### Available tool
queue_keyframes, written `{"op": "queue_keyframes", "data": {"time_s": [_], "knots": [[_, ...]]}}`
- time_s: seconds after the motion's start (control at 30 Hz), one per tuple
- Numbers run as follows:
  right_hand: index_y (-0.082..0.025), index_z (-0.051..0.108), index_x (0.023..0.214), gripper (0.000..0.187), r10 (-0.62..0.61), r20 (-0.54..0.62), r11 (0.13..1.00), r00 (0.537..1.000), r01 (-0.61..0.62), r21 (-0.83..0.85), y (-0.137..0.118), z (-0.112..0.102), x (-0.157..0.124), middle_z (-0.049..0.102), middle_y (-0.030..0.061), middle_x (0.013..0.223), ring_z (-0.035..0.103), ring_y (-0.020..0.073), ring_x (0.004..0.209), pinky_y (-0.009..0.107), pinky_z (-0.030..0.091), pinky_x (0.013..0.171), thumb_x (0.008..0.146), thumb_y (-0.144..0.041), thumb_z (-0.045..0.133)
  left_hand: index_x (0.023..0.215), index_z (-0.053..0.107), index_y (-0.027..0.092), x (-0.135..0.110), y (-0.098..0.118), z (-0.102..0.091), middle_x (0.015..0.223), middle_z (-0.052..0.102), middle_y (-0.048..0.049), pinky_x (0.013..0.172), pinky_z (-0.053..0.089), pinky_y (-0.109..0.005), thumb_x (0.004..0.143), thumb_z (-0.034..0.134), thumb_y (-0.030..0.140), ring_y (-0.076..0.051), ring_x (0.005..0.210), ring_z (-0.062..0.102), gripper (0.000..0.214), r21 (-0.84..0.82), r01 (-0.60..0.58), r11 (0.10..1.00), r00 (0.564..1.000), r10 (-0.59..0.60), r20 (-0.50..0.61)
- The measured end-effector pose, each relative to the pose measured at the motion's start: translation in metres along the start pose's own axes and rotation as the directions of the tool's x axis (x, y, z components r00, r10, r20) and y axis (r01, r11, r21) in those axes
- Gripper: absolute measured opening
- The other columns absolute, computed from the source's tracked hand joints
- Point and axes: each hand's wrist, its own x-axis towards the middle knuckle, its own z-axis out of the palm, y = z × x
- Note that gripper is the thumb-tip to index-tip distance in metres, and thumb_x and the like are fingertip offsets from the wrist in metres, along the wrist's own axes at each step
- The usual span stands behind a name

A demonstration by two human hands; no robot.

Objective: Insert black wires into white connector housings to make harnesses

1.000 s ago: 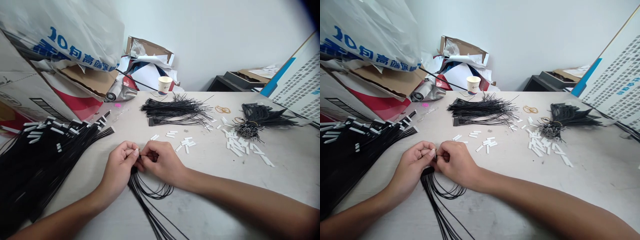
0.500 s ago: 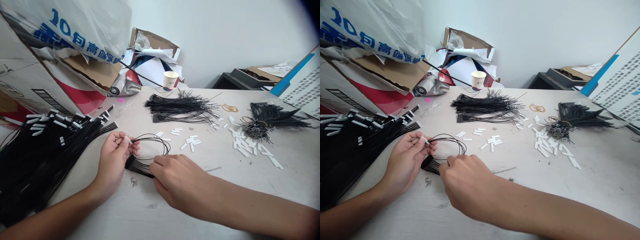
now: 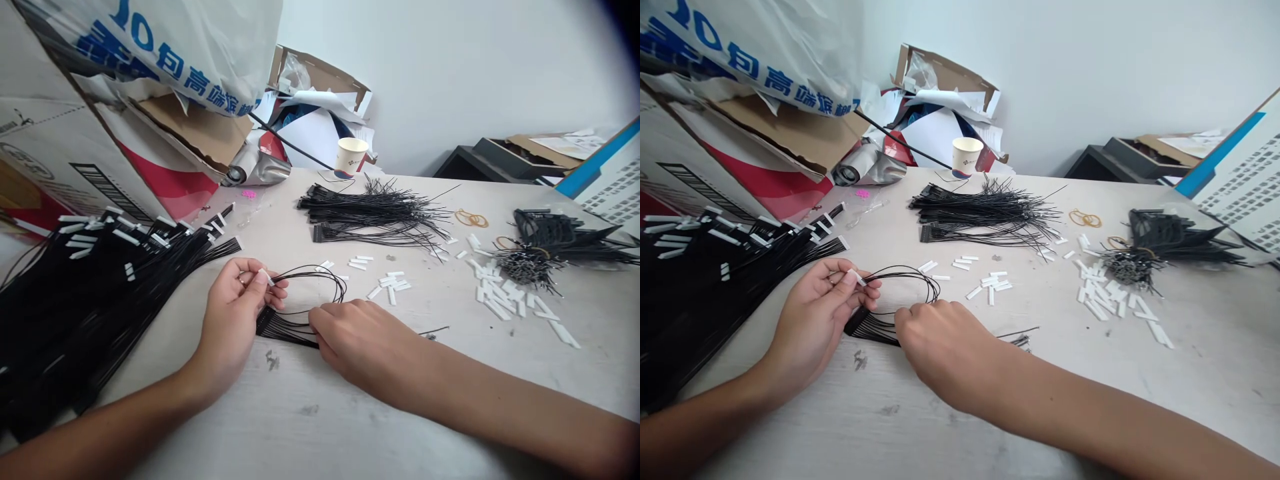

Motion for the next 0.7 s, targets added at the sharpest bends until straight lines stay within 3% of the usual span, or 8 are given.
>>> {"op": "queue_keyframes", "data": {"time_s": [0.13, 0.3, 0.53, 0.63, 0.7], "knots": [[-0.017, 0.049, 0.073, 0.015, -0.073, 0.005, 0.996, 0.997, 0.073, -0.058, 0.001, 0.000, 0.001, 0.056, 0.0003, 0.062, 0.026, 0.0102, 0.042, 0.031, 0.010, 0.046, 0.079, -0.004, 0.052, 0.084, 0.055, 0.019, -0.007, 0.004, 0.004, 0.080, 0.067, 0.0001, 0.071, 0.052, -0.031, 0.086, 0.061, 0.019, -0.016, 0.074, 0.066, 0.007, 0.014, -0.052, 0.999, 0.999, 0.052, -0.006], [-0.015, 0.050, 0.082, 0.019, -0.196, -0.013, 0.966, 0.981, 0.191, -0.173, -0.004, -0.001, 0.002, 0.057, 0.0032, 0.068, 0.039, 0.0130, 0.047, 0.031, 0.011, 0.045, 0.074, 0.002, 0.048, 0.082, 0.055, 0.018, -0.014, 0.000, 0.010, 0.083, 0.068, -0.0009, 0.072, 0.054, -0.033, 0.083, 0.063, 0.020, -0.017, 0.075, 0.068, 0.008, -0.017, 0.074, 0.997, 0.996, -0.074, 0.051], [-0.016, 0.050, 0.081, 0.020, -0.231, -0.035, 0.942, 0.972, 0.215, -0.259, -0.008, -0.010, 0.002, 0.053, 0.0054, 0.072, 0.049, 0.0207, 0.064, 0.031, 0.022, 0.048, 0.074, 0.004, 0.048, 0.081, 0.055, 0.018, -0.011, -0.002, 0.007, 0.085, 0.069, -0.0013, 0.070, 0.053, -0.030, 0.084, 0.063, 0.020, -0.015, 0.074, 0.067, 0.008, 0.005, 0.089, 0.996, 0.991, -0.089, 0.104], [-0.014, 0.051, 0.085, 0.021, -0.211, 0.041, 0.968, 0.977, 0.215, -0.128, -0.004, -0.017, 0.001, 0.055, 0.0048, 0.074, 0.048, 0.0181, 0.060, 0.030, 0.028, 0.049, 0.076, 0.004, 0.048, 0.080, 0.055, 0.018, -0.009, -0.002, 0.005, 0.083, 0.069, -0.0012, 0.070, 0.053, -0.030, 0.084, 0.062, 0.020, -0.016, 0.075, 0.067, 0.008, -0.006, 0.108, 0.994, 0.989, -0.106, 0.100], [-0.015, 0.053, 0.090, 0.019, -0.145, 0.079, 0.988, 0.986, 0.141, 0.056, 0.000, -0.027, 0.000, 0.058, 0.0035, 0.075, 0.049, 0.0158, 0.059, 0.028, 0.033, 0.050, 0.081, 0.001, 0.048, 0.081, 0.055, 0.018, -0.008, -0.001, 0.004, 0.083, 0.069, -0.0010, 0.072, 0.053, -0.030, 0.084, 0.062, 0.020, -0.016, 0.074, 0.067, 0.008, -0.032, 0.121, 0.992, 0.988, -0.118, 0.100]]}}
